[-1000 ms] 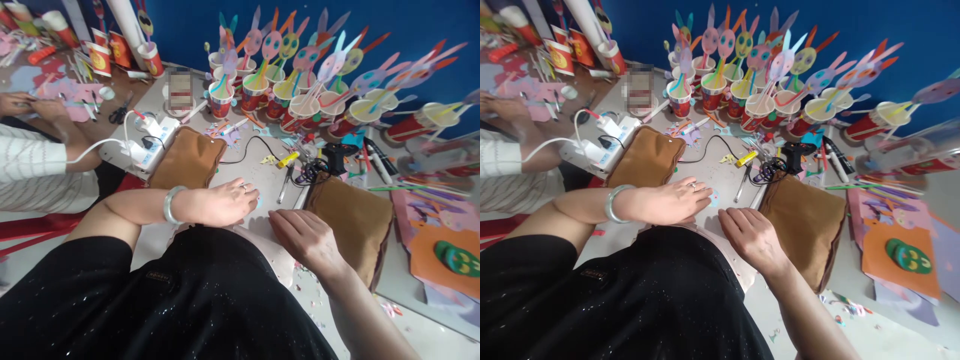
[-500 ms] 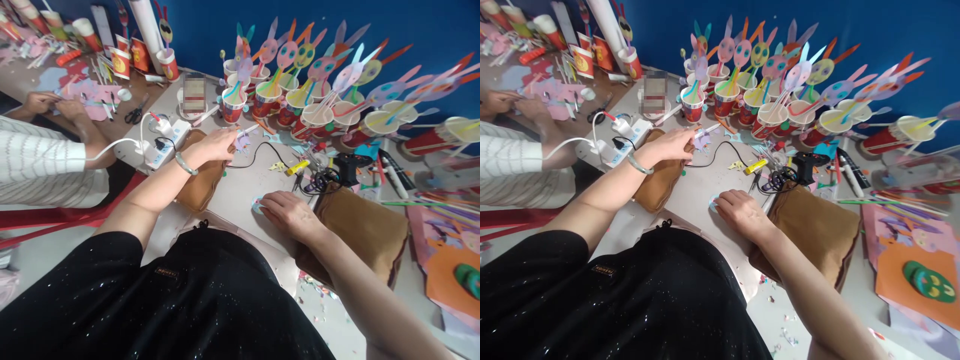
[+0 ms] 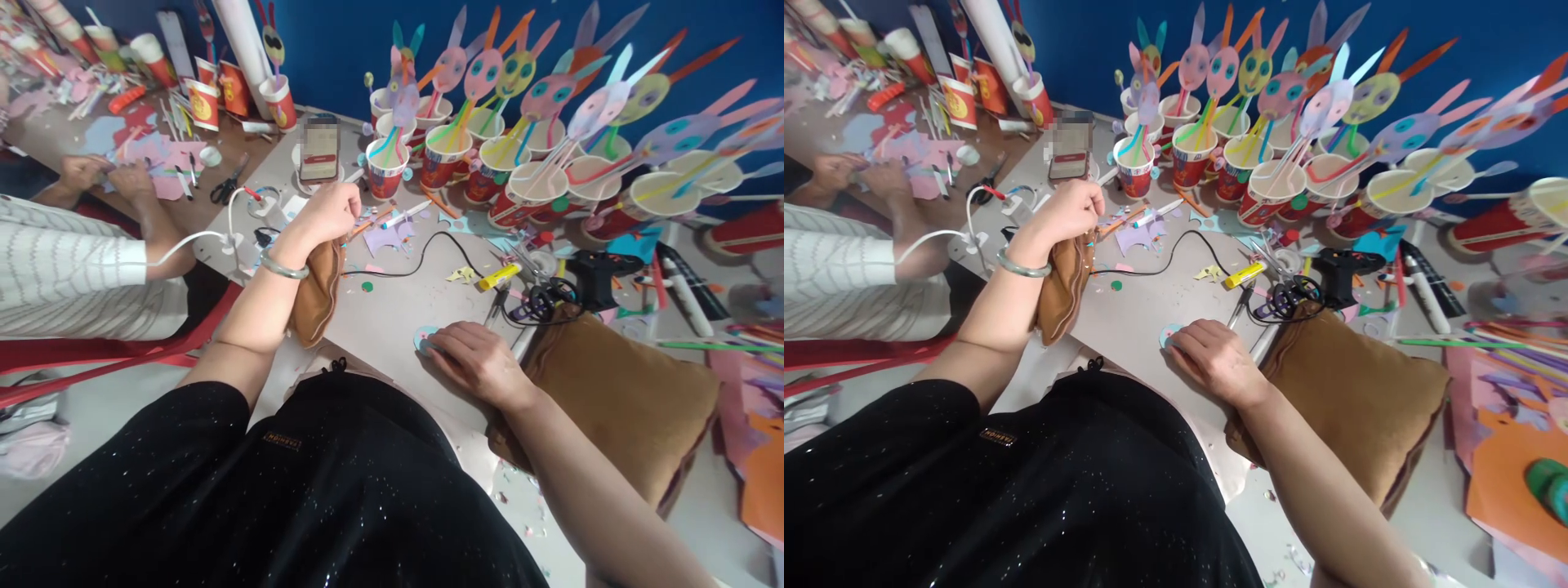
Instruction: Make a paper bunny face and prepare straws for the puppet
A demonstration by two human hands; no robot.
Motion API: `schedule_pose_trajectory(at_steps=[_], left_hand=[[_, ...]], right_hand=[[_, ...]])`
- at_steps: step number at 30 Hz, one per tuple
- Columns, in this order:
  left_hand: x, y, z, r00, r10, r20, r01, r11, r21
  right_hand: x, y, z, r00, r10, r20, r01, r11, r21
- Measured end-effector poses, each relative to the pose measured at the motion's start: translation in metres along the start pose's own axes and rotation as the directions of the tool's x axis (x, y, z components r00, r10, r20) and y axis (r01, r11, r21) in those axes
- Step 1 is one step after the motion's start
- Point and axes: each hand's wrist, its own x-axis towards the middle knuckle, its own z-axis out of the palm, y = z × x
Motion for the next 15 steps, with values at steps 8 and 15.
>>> schedule_pose_trajectory(at_steps=[8, 15], left_hand=[[0.007, 0.003, 0.017, 1.0, 0.02, 0.018, -0.023, 0.987, 0.162], [0.007, 0.033, 0.038, 0.957, 0.171, 0.233, -0.246, 0.907, 0.342]], right_hand=[[-0.002, -0.001, -0.001, 1.0, 0.028, 0.005, -0.028, 0.999, 0.022], [-0.002, -0.003, -0.003, 0.998, 0.056, 0.029, -0.057, 0.998, 0.031]])
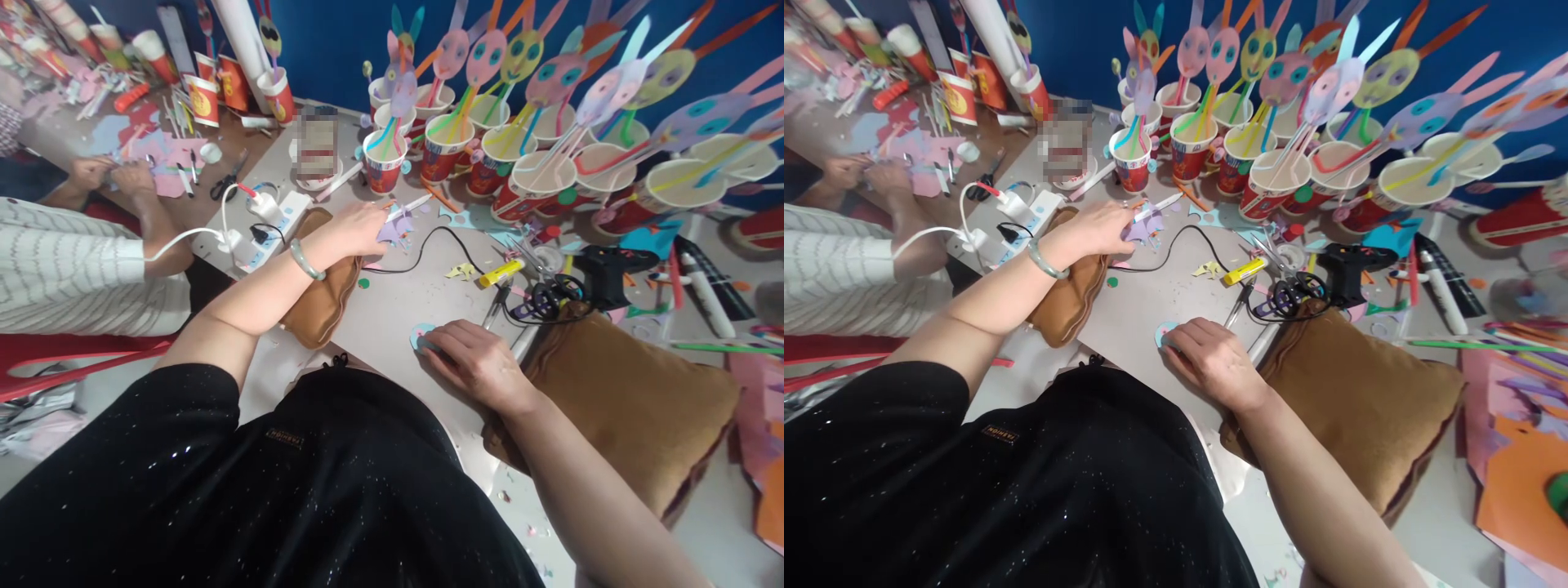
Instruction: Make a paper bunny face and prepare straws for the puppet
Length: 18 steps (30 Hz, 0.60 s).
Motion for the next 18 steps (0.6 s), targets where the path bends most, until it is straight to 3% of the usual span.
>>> schedule_pose_trajectory(at_steps=[4, 8, 14, 18], left_hand=[[0.008, 0.006, 0.0, 1.0, 0.006, 0.022, -0.007, 0.997, 0.082], [0.012, 0.0, 0.001, 0.998, -0.068, 0.008, 0.068, 0.998, -0.006], [0.01, -0.01, -0.007, 0.972, -0.16, -0.174, 0.141, 0.983, -0.117], [0.007, -0.013, -0.021, 0.957, -0.145, -0.252, 0.111, 0.983, -0.143]], right_hand=[[0.0, 0.001, 0.0, 1.0, 0.016, 0.0, -0.016, 1.0, 0.006], [-0.001, 0.002, 0.001, 0.999, 0.041, 0.011, -0.041, 0.999, 0.031], [-0.001, 0.001, 0.002, 0.999, 0.035, 0.005, -0.035, 0.999, 0.006], [0.0, 0.002, 0.002, 1.0, 0.025, 0.0, -0.025, 1.0, 0.004]])
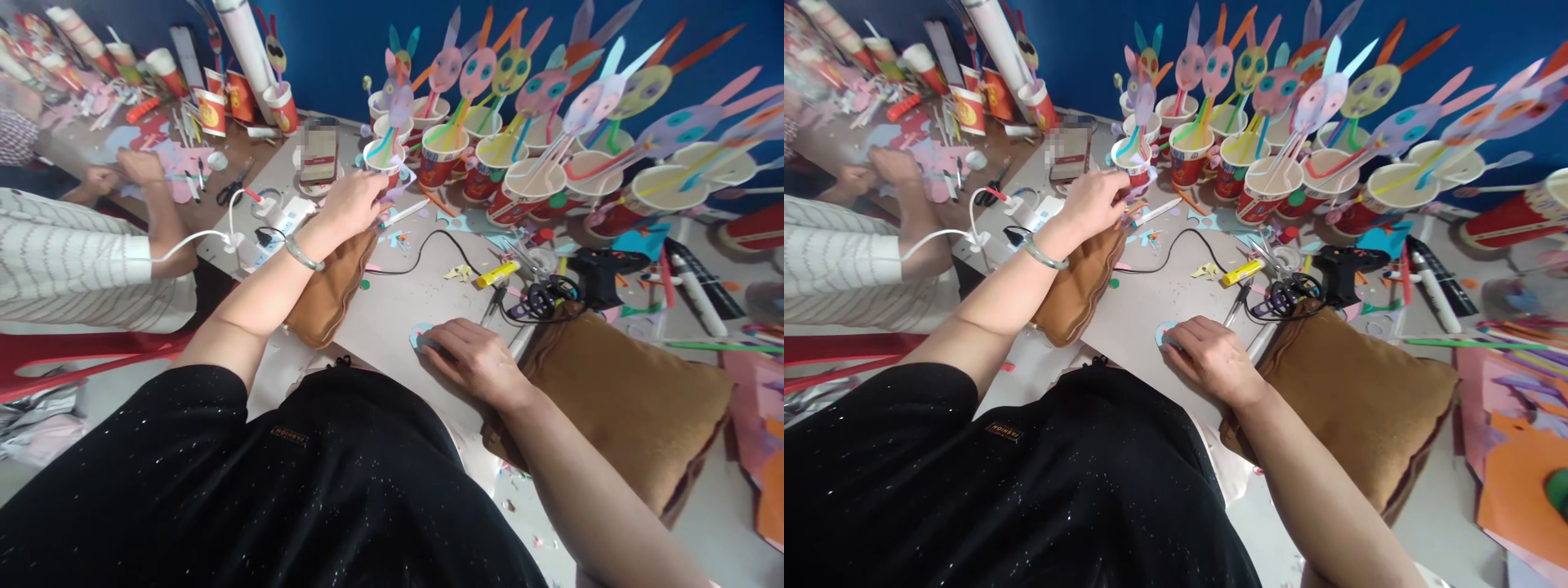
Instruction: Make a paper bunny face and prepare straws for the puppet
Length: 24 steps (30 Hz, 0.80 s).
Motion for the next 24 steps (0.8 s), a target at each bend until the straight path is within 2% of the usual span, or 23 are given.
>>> schedule_pose_trajectory(at_steps=[4, 7, 10, 13, 15, 18, 20, 24], left_hand=[[0.0, -0.007, -0.004, 0.996, 0.007, 0.093, -0.012, 0.999, 0.05], [-0.003, -0.014, 0.0, 0.981, -0.101, 0.167, 0.077, 0.986, 0.145], [-0.009, -0.012, 0.002, 0.97, -0.196, 0.146, 0.166, 0.966, 0.197], [-0.017, 0.002, 0.002, 0.99, -0.109, 0.091, 0.094, 0.983, 0.157], [-0.021, 0.013, 0.002, 0.991, 0.029, 0.129, -0.041, 0.995, 0.091], [-0.026, 0.026, 0.007, 0.95, 0.179, 0.255, -0.191, 0.981, 0.025], [-0.028, 0.028, 0.011, 0.938, 0.196, 0.288, -0.214, 0.976, 0.035], [-0.029, 0.019, 0.017, 0.958, 0.138, 0.253, -0.15, 0.988, 0.028]], right_hand=[[0.0, 0.001, 0.0, 1.0, 0.013, 0.004, -0.013, 1.0, 0.028], [-0.001, 0.002, 0.0, 0.998, 0.058, -0.013, -0.057, 0.996, 0.068], [-0.004, 0.004, 0.002, 0.985, 0.165, -0.059, -0.156, 0.979, 0.131], [-0.007, 0.006, 0.003, 0.947, 0.289, -0.138, -0.262, 0.947, 0.187], [-0.007, 0.007, 0.003, 0.922, 0.335, -0.197, -0.297, 0.934, 0.199], [-0.006, 0.009, 0.003, 0.915, 0.332, -0.229, -0.295, 0.938, 0.181], [-0.005, 0.01, 0.003, 0.932, 0.292, -0.215, -0.262, 0.952, 0.157], [-0.003, 0.008, 0.003, 0.976, 0.154, -0.153, -0.136, 0.983, 0.121]])
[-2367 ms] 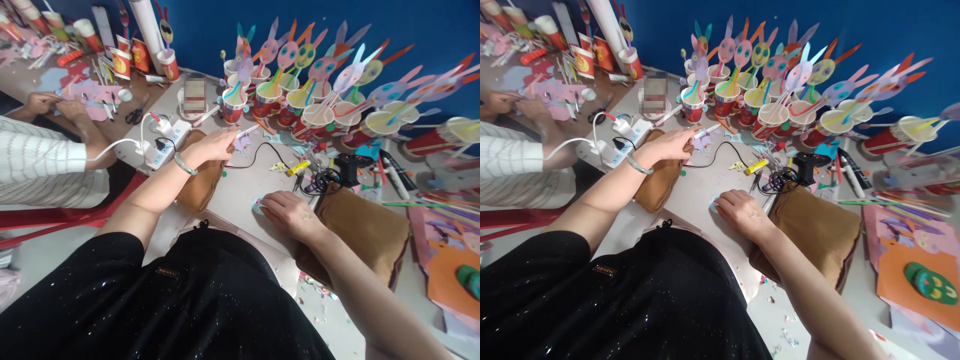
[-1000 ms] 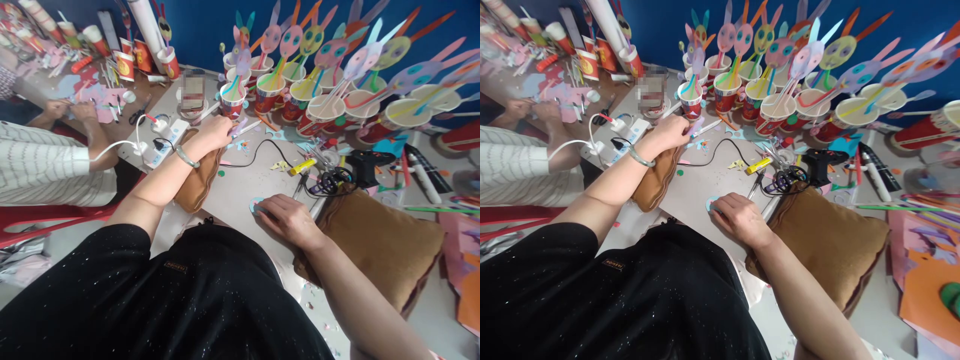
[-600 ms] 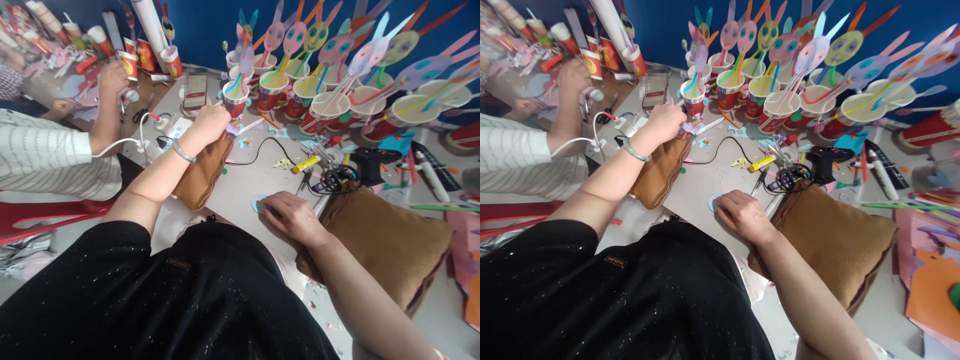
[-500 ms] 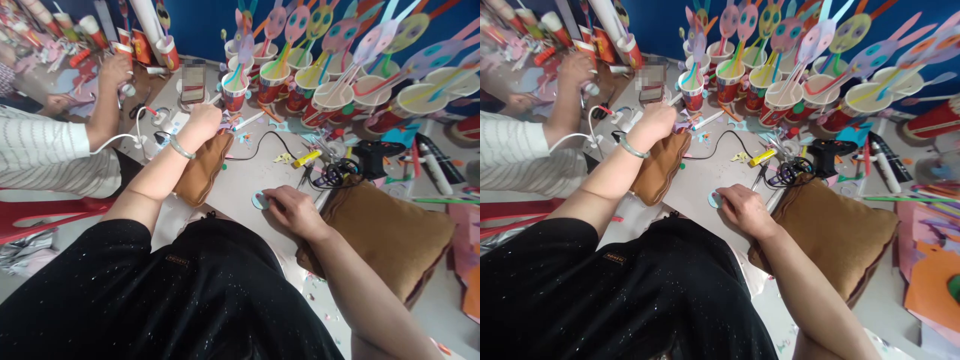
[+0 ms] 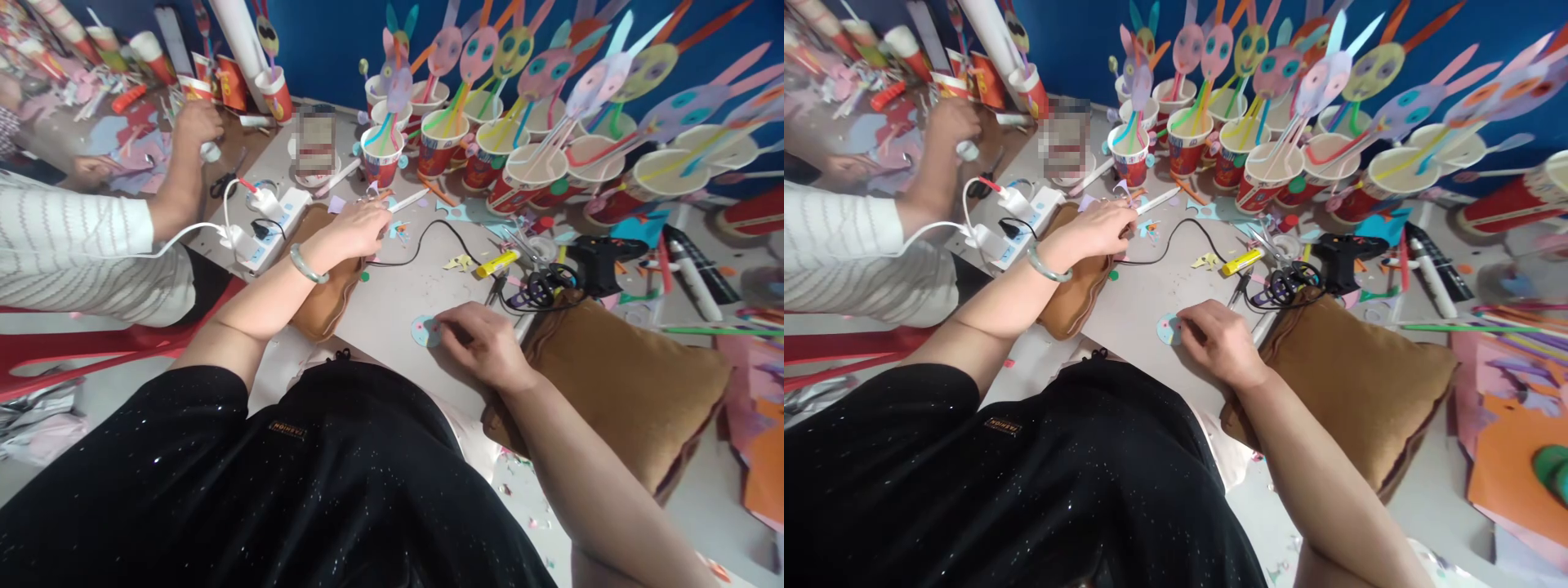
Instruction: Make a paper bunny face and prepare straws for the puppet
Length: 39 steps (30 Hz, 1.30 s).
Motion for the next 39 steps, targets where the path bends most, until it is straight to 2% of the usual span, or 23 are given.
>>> schedule_pose_trajectory(at_steps=[6, 10, 16, 21, 26, 31, 36, 39], left_hand=[[0.0, -0.027, -0.002, 0.985, -0.123, -0.119, 0.099, 0.978, -0.185], [-0.001, -0.031, -0.007, 0.97, -0.212, -0.115, 0.178, 0.951, -0.253], [0.001, -0.011, -0.002, 0.985, -0.171, -0.034, 0.168, 0.982, -0.083], [0.008, 0.001, -0.003, 0.96, -0.272, 0.065, 0.27, 0.962, 0.045], [0.014, 0.002, -0.004, 0.942, -0.306, 0.136, 0.304, 0.952, 0.036], [0.012, -0.003, 0.003, 0.967, -0.254, 0.024, 0.255, 0.966, -0.05], [0.016, -0.006, 0.005, 0.968, -0.205, -0.141, 0.165, 0.953, -0.256], [0.023, -0.007, 0.001, 0.97, -0.177, -0.165, 0.111, 0.931, -0.347]], right_hand=[[0.003, -0.006, 0.001, 0.994, -0.085, 0.063, 0.086, 0.996, -0.013], [0.003, -0.006, 0.001, 0.991, -0.094, 0.097, 0.096, 0.995, -0.019], [0.002, -0.006, 0.001, 0.991, -0.073, 0.111, 0.075, 0.997, -0.017], [0.002, -0.005, 0.002, 0.99, -0.064, 0.122, 0.064, 0.998, -0.002], [0.002, -0.005, 0.001, 0.99, -0.046, 0.131, 0.046, 0.999, 0.003], [0.003, -0.006, 0.001, 0.989, -0.05, 0.138, 0.05, 0.999, -0.001], [0.002, -0.005, 0.001, 0.99, -0.039, 0.138, 0.038, 0.999, 0.004], [0.002, -0.005, 0.001, 0.99, -0.033, 0.137, 0.031, 0.999, 0.016]])
